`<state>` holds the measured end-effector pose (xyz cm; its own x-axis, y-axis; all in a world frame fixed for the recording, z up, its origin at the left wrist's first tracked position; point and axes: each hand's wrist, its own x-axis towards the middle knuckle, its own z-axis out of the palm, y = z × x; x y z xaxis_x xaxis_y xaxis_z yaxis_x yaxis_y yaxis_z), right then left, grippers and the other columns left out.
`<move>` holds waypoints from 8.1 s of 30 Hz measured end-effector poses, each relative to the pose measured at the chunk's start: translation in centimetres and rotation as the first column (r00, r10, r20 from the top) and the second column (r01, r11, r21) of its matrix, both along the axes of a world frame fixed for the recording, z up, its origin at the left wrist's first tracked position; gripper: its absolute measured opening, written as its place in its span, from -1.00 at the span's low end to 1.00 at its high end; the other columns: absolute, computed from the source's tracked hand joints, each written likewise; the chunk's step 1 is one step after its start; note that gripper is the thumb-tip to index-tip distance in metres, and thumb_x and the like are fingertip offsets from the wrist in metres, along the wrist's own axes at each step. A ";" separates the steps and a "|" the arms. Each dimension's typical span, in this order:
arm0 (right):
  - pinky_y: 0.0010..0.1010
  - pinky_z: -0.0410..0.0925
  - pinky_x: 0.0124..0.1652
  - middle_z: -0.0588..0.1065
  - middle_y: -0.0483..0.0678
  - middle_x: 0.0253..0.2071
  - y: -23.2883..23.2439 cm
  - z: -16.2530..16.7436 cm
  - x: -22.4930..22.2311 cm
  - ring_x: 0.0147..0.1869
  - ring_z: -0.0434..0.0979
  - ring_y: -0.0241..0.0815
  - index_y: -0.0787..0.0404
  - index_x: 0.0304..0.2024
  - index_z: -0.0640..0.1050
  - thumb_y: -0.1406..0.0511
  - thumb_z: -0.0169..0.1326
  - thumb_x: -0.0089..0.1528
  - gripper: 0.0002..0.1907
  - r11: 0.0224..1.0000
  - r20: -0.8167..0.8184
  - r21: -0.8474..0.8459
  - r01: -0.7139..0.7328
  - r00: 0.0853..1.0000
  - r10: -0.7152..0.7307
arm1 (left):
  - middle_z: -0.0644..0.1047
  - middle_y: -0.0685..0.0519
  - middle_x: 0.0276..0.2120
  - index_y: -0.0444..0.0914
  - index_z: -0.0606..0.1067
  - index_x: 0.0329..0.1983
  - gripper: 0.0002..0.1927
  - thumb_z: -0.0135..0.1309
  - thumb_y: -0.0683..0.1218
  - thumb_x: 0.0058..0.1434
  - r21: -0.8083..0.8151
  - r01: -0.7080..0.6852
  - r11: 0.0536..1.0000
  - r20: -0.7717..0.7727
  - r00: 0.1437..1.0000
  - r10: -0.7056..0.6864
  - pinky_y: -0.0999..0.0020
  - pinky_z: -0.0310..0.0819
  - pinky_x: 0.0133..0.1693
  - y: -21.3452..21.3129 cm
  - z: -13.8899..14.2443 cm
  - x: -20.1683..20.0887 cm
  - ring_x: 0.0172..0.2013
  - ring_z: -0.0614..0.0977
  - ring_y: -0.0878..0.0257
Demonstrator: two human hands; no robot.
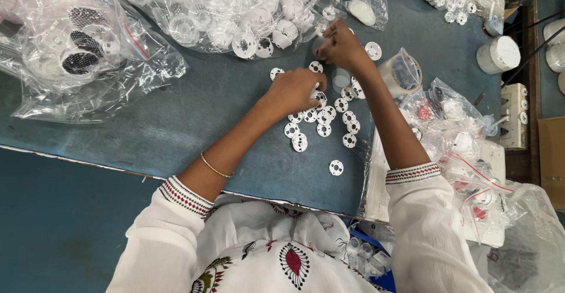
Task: The person sits at a workbench and sorts small white plastic lamp parts and black mesh discs, placing them into a plastic bag. They then pick up clear plastic cups and fit white perforated discs into them, arranging the assembled pieces on the bench.
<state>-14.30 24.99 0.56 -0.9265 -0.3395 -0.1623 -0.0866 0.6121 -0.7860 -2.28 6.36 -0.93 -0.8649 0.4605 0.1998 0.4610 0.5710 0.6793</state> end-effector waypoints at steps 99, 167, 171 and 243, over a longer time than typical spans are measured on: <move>-0.09 0.36 0.27 0.42 0.02 0.22 8.7 -3.8 10.2 0.30 0.45 0.09 0.16 0.21 0.39 0.01 -0.13 0.37 -0.50 -0.219 0.383 -0.898 0.383 0.923 0.042 | 0.28 -0.36 0.16 -0.35 0.35 0.16 -0.40 -0.08 0.25 0.39 0.304 -0.319 0.898 -0.072 0.932 0.356 -0.16 0.05 0.25 22.1 -1.4 -3.4 0.22 0.27 -0.23; -0.28 0.53 -0.10 0.55 0.30 -0.03 10.0 -2.4 10.2 -0.06 0.65 0.02 0.30 0.06 0.30 0.35 -0.14 0.38 -0.78 0.344 0.330 -0.894 0.289 0.942 0.066 | 0.58 -0.16 -0.20 -0.33 0.55 -0.19 -0.62 0.35 -0.18 -0.11 -0.427 -0.227 0.875 -0.691 0.706 -0.154 -0.01 0.60 -0.27 15.7 15.1 -15.1 -0.24 0.66 -0.12; -0.29 0.53 -0.11 0.55 0.29 -0.03 10.1 -2.5 10.1 -0.07 0.65 0.02 0.30 0.06 0.30 0.35 -0.14 0.38 -0.78 0.353 0.326 -0.893 0.280 0.942 0.077 | 0.63 -0.09 -0.28 -0.23 0.58 -0.26 -0.94 0.24 -0.21 0.22 -0.485 -0.342 0.805 -0.762 0.617 -0.197 0.11 0.60 -0.31 16.4 15.5 -14.9 -0.24 0.70 0.00; -0.36 0.48 -0.31 0.60 0.06 -0.41 11.4 15.6 3.4 -0.38 0.65 -0.14 0.31 -0.31 0.68 0.45 0.19 0.17 -0.93 0.973 -0.709 0.232 0.011 0.687 0.161 | 0.58 0.06 -0.58 -0.32 0.55 -0.46 -0.82 0.15 -0.14 0.23 0.507 -0.079 0.858 -0.174 0.966 0.192 0.42 0.55 -0.49 10.3 18.3 -9.9 -0.58 0.65 0.34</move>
<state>-10.93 36.41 16.13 -0.7577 -0.4528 0.4700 -0.6244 0.7124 -0.3203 -12.14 16.66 17.36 -0.8223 0.1344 0.5529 0.5678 0.2552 0.7826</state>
